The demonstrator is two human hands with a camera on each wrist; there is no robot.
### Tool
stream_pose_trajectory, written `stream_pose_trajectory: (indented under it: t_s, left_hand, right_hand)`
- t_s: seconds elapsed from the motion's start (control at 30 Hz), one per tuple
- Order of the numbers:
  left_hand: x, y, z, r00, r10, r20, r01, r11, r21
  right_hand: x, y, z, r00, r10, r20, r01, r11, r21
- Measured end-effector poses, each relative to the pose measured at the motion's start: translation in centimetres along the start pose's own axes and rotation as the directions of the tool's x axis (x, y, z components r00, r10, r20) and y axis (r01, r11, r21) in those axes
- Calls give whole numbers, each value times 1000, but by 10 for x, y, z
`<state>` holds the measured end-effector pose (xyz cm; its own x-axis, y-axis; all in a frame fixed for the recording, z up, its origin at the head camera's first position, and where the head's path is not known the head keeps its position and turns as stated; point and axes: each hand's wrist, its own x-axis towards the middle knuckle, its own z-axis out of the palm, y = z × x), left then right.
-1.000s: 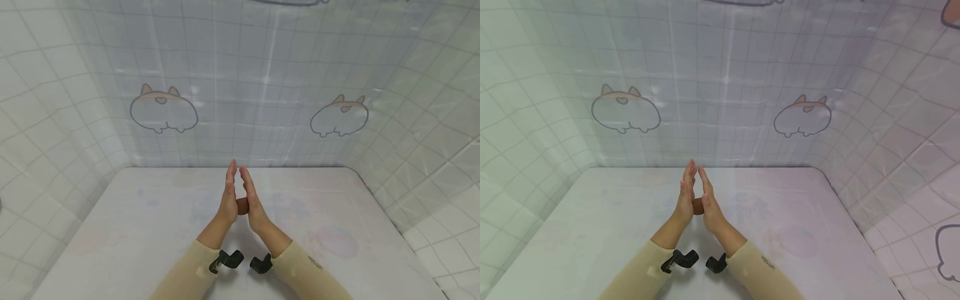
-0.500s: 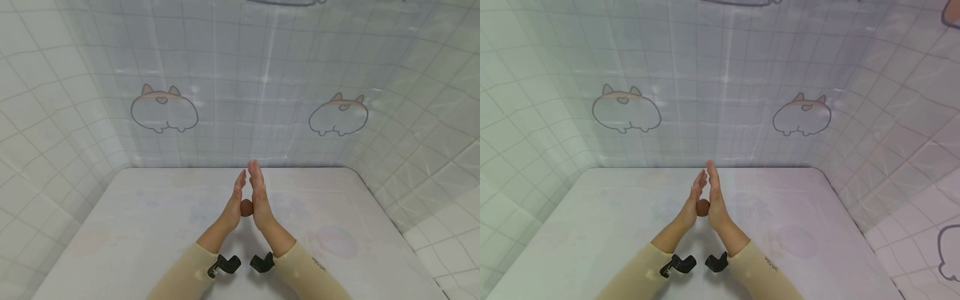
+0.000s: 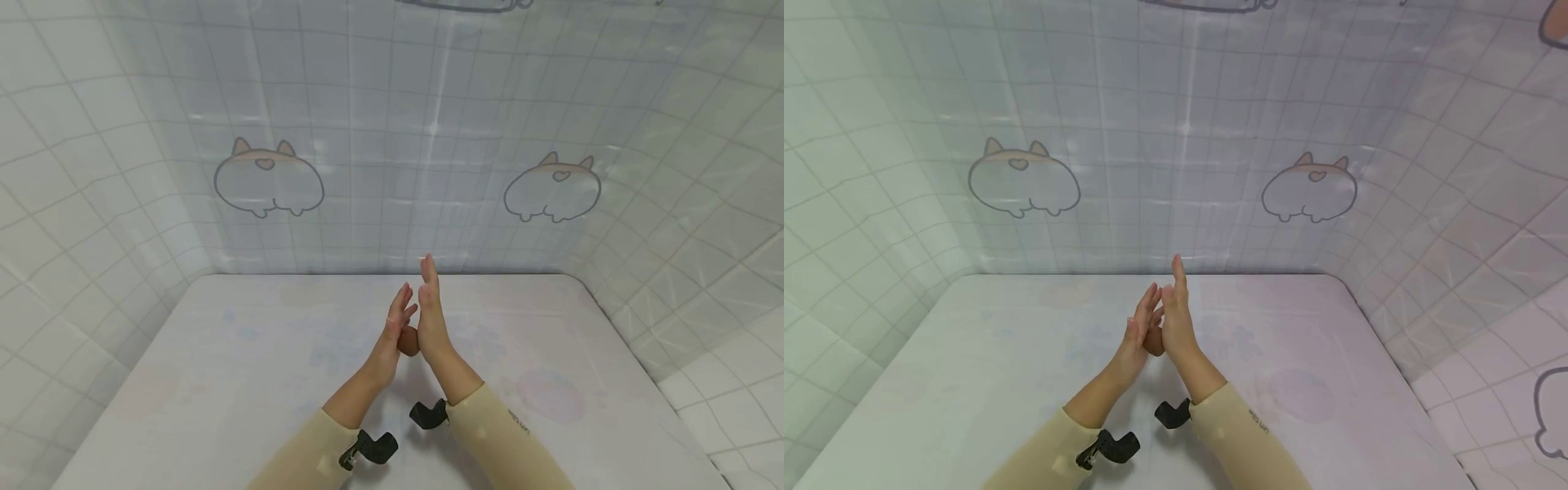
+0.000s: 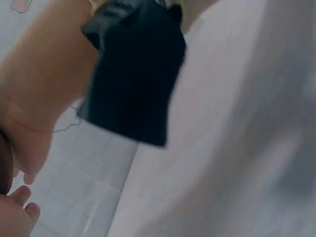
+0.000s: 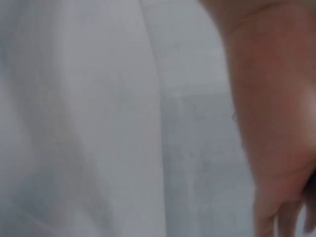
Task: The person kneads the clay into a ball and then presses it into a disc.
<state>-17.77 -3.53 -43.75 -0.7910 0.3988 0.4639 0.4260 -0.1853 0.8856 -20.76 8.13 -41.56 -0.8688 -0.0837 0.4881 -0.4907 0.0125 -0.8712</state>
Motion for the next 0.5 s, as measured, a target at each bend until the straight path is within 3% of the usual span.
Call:
stream_pose_trajectory:
  t_s: [0.23,0.5]
  left_hand:
    - [4,8,-5,998,47,-36,-51,993,-105]
    - [11,14,-13,991,99,-90,-106,992,-71]
  right_hand:
    - [2,1,0,999,27,-24,-31,985,-168]
    - [-1,12,7,997,25,70,-11,980,-199]
